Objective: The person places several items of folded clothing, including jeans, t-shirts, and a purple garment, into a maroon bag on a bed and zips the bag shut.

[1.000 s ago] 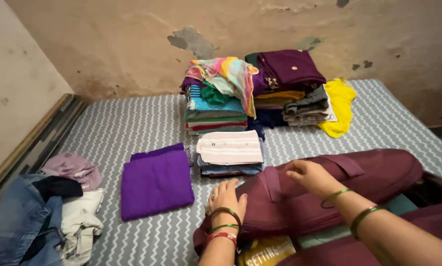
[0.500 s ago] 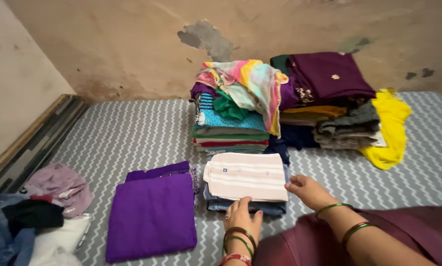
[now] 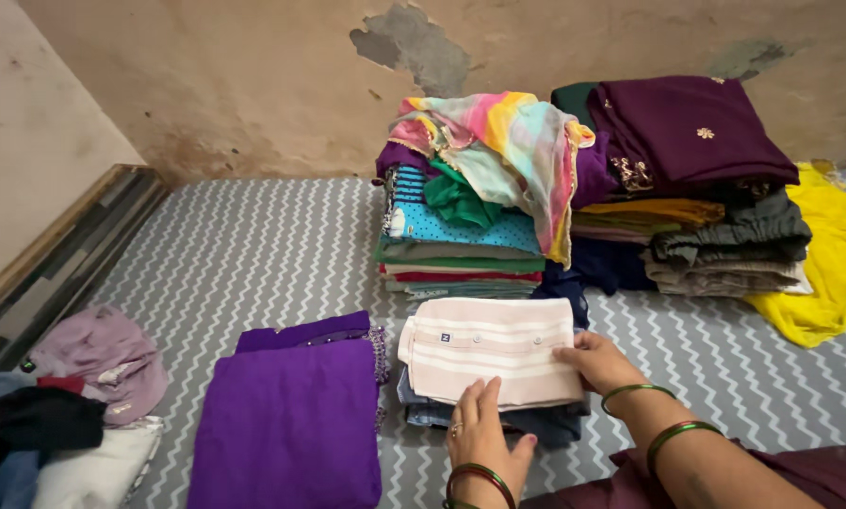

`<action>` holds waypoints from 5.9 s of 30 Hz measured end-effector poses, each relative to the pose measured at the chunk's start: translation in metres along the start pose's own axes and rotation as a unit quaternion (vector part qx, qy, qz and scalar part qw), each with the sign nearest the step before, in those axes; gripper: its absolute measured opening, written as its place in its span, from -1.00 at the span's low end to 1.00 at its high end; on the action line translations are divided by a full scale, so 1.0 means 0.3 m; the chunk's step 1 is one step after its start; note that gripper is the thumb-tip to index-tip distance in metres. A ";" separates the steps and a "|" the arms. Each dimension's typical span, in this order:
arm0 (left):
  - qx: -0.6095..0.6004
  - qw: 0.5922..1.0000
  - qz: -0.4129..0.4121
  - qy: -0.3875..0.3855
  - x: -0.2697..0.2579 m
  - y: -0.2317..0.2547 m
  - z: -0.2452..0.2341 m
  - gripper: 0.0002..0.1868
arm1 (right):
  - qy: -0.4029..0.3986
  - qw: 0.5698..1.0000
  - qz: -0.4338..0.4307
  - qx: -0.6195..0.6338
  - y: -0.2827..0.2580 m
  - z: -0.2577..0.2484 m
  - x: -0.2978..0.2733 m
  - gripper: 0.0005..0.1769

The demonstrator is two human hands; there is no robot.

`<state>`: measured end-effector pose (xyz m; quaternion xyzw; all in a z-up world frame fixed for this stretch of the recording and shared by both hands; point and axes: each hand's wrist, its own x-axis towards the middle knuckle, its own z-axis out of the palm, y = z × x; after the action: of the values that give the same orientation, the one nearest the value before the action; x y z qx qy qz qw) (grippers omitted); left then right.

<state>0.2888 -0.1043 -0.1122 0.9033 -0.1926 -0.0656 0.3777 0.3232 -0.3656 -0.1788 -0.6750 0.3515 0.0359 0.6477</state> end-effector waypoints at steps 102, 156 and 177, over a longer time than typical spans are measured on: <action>-0.204 0.963 -0.142 -0.104 -0.938 0.826 0.614 -0.27 | 0.075 0.872 -0.002 -0.484 0.742 -1.421 -1.016 0.08; -0.104 0.989 0.072 0.082 -0.715 0.555 -0.043 -0.81 | 0.081 0.932 -0.224 -0.272 -0.048 -0.588 -1.283 -0.71; 0.066 0.997 -0.035 0.013 -0.178 0.002 -0.052 -0.44 | -0.065 0.988 0.130 -0.052 0.280 -0.173 -0.035 -0.36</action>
<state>0.2438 -0.0732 -0.1021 0.9332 -0.1596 -0.0544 0.3174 0.2505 -0.4005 -0.2368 -0.6527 0.3911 0.1822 0.6228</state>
